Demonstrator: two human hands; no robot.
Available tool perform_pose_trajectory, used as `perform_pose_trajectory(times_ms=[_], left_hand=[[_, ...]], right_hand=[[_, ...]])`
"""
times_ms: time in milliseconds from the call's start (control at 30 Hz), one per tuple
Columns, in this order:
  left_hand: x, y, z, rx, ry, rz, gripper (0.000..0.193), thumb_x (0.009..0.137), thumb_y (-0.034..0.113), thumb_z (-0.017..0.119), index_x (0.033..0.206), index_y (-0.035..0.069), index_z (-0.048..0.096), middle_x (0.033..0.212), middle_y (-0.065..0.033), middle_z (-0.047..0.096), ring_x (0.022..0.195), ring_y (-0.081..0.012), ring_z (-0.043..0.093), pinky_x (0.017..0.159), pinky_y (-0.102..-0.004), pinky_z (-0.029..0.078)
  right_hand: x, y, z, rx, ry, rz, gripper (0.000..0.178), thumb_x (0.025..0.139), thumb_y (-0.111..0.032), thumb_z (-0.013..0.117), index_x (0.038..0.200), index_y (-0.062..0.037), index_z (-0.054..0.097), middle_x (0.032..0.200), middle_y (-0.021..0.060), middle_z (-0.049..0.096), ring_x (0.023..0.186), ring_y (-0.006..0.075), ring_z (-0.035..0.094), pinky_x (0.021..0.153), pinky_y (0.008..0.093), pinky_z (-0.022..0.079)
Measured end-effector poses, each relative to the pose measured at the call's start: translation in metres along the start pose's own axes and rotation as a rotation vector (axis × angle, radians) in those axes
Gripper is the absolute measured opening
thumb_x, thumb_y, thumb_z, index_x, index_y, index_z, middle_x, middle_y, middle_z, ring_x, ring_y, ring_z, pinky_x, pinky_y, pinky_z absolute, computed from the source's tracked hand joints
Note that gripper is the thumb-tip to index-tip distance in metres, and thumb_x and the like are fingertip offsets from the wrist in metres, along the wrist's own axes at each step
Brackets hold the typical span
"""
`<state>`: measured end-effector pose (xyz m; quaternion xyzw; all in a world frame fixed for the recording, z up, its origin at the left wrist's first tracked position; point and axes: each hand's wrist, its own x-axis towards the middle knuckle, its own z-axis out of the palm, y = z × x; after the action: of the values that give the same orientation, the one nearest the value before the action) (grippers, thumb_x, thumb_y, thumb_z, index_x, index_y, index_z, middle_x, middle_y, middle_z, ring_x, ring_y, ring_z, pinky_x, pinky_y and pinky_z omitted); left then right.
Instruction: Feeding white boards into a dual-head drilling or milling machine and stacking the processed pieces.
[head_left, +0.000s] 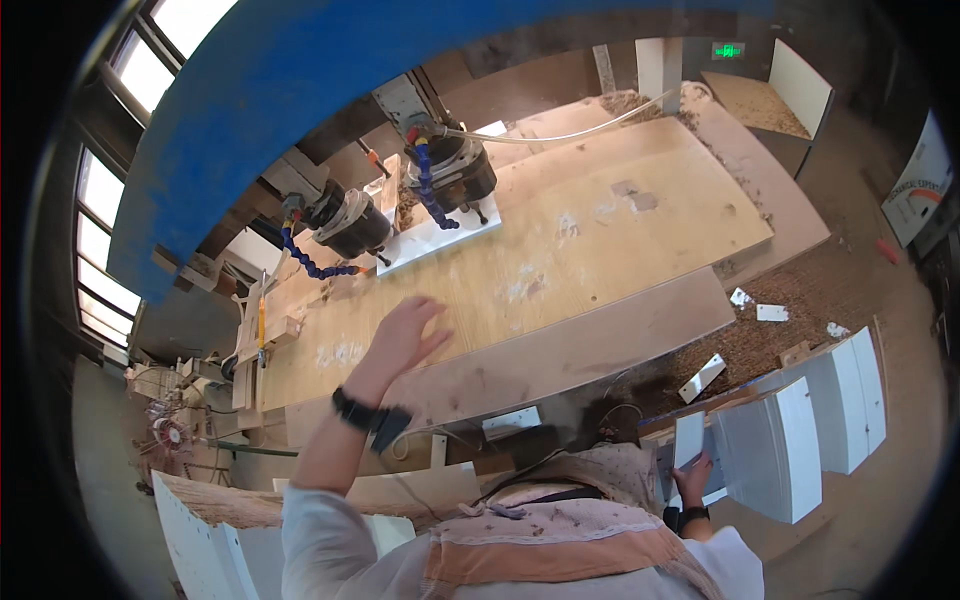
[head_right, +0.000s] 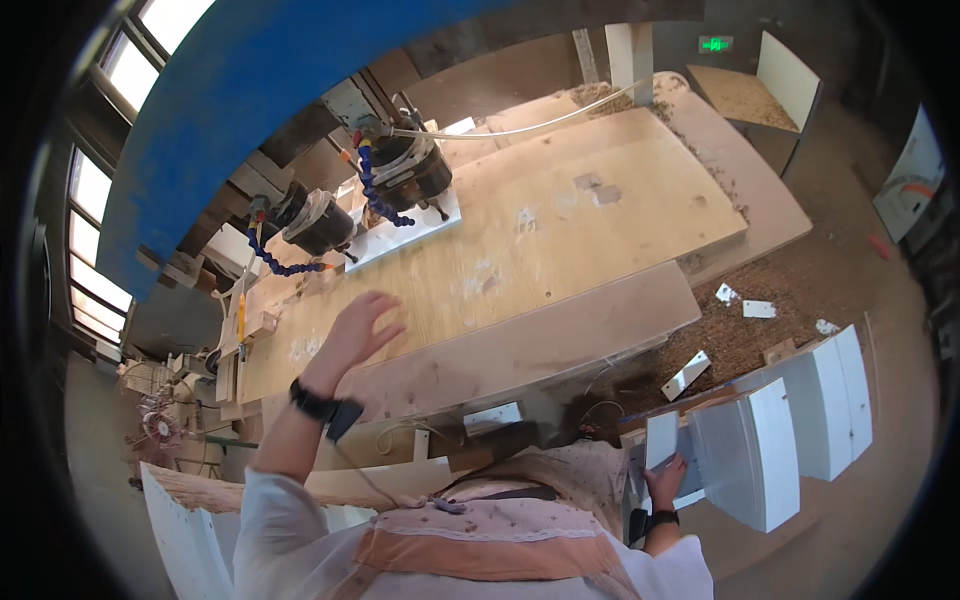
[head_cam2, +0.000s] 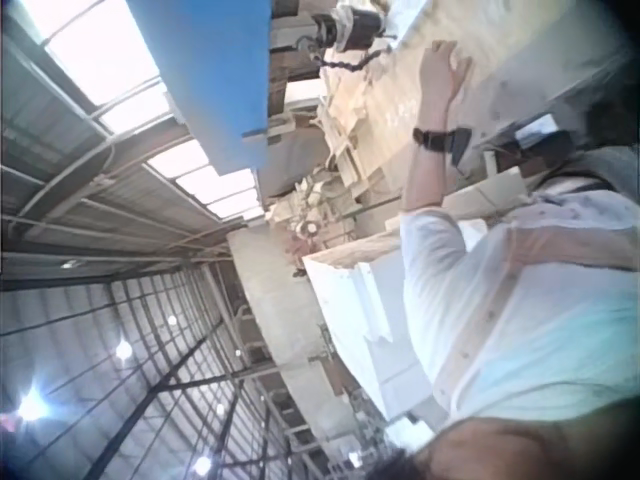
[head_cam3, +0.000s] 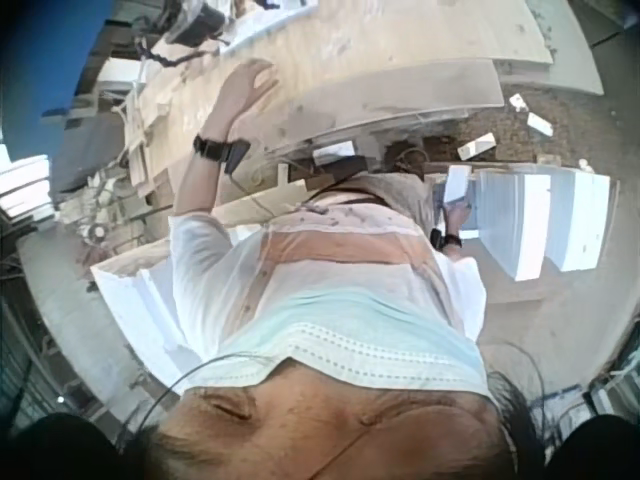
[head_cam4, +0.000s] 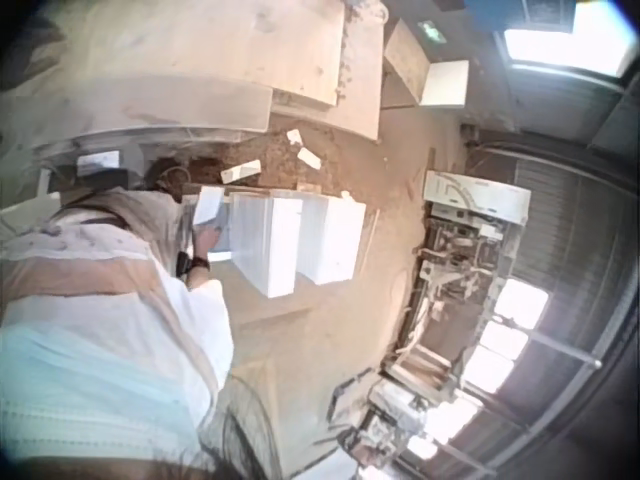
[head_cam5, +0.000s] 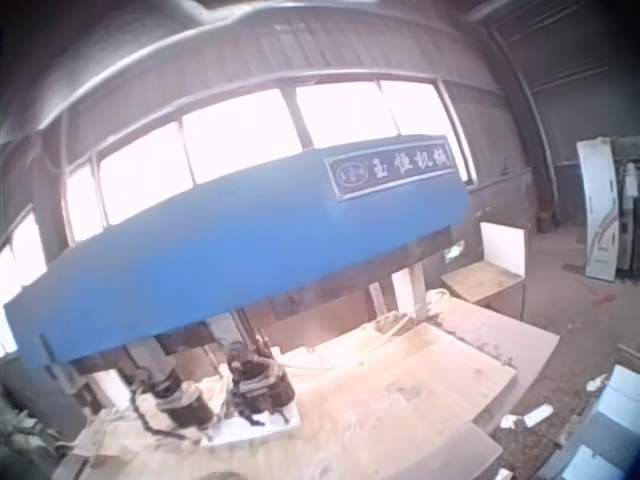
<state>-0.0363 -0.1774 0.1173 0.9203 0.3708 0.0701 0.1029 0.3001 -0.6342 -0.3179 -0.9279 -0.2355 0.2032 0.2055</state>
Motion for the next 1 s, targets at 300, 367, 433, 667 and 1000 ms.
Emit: perform_pose_trajectory(times_ms=[300, 367, 433, 667, 1000], left_hand=[[0.137, -0.13, 0.097, 0.231, 0.157, -0.283, 0.079, 0.081, 0.058, 0.06, 0.13, -0.003, 0.046, 0.137, -0.0209, 0.045, 0.132, -0.0344, 0.037, 0.109, -0.0467, 0.029], [0.127, -0.116, 0.086, 0.173, 0.093, -0.297, 0.082, 0.079, 0.06, 0.061, 0.128, -0.004, 0.046, 0.133, -0.0212, 0.047, 0.129, -0.0344, 0.04, 0.107, -0.0463, 0.031], [0.107, -0.086, 0.078, 0.136, 0.056, -0.213, 0.084, 0.075, 0.062, 0.065, 0.125, -0.004, 0.048, 0.123, -0.0211, 0.051, 0.12, -0.0344, 0.045, 0.101, -0.0454, 0.035], [-0.078, 0.014, 0.1, -0.098, 0.044, -0.037, 0.082, 0.063, 0.05, 0.078, 0.124, 0.001, 0.05, 0.117, -0.0185, 0.049, 0.11, -0.0339, 0.048, 0.095, -0.0438, 0.038], [-0.292, 0.061, -0.023, 0.068, 0.299, -0.435, 0.076, 0.048, 0.033, 0.086, 0.119, 0.018, 0.065, 0.119, -0.0121, 0.053, 0.106, -0.0288, 0.051, 0.09, -0.0421, 0.037]], right_hand=[[-0.027, -0.185, -0.183, 0.604, 0.348, -0.44, 0.088, 0.07, -0.013, 0.072, 0.144, -0.002, 0.026, 0.14, 0.0174, 0.035, 0.131, 0.0316, 0.036, 0.111, 0.0416, 0.028], [-0.008, -0.226, -0.207, 0.598, 0.331, -0.561, 0.085, 0.073, -0.015, 0.07, 0.145, -0.0025, 0.027, 0.142, 0.0176, 0.034, 0.132, 0.0313, 0.035, 0.111, 0.0421, 0.028], [0.013, -0.256, -0.222, 0.584, 0.382, -0.766, 0.079, 0.076, -0.019, 0.067, 0.145, -0.0036, 0.031, 0.144, 0.0185, 0.036, 0.133, 0.0306, 0.035, 0.111, 0.0433, 0.028], [0.028, -0.509, -0.189, 0.121, -0.171, -1.38, 0.072, 0.07, -0.026, 0.074, 0.134, -0.0047, 0.048, 0.134, 0.0215, 0.047, 0.124, 0.0373, 0.045, 0.103, 0.0436, 0.039], [0.088, -0.737, 0.013, -0.573, -0.229, -1.494, 0.03, 0.075, -0.006, 0.057, 0.105, -0.0022, 0.056, 0.112, 0.0198, 0.058, 0.11, 0.0332, 0.055, 0.092, 0.0391, 0.048]])
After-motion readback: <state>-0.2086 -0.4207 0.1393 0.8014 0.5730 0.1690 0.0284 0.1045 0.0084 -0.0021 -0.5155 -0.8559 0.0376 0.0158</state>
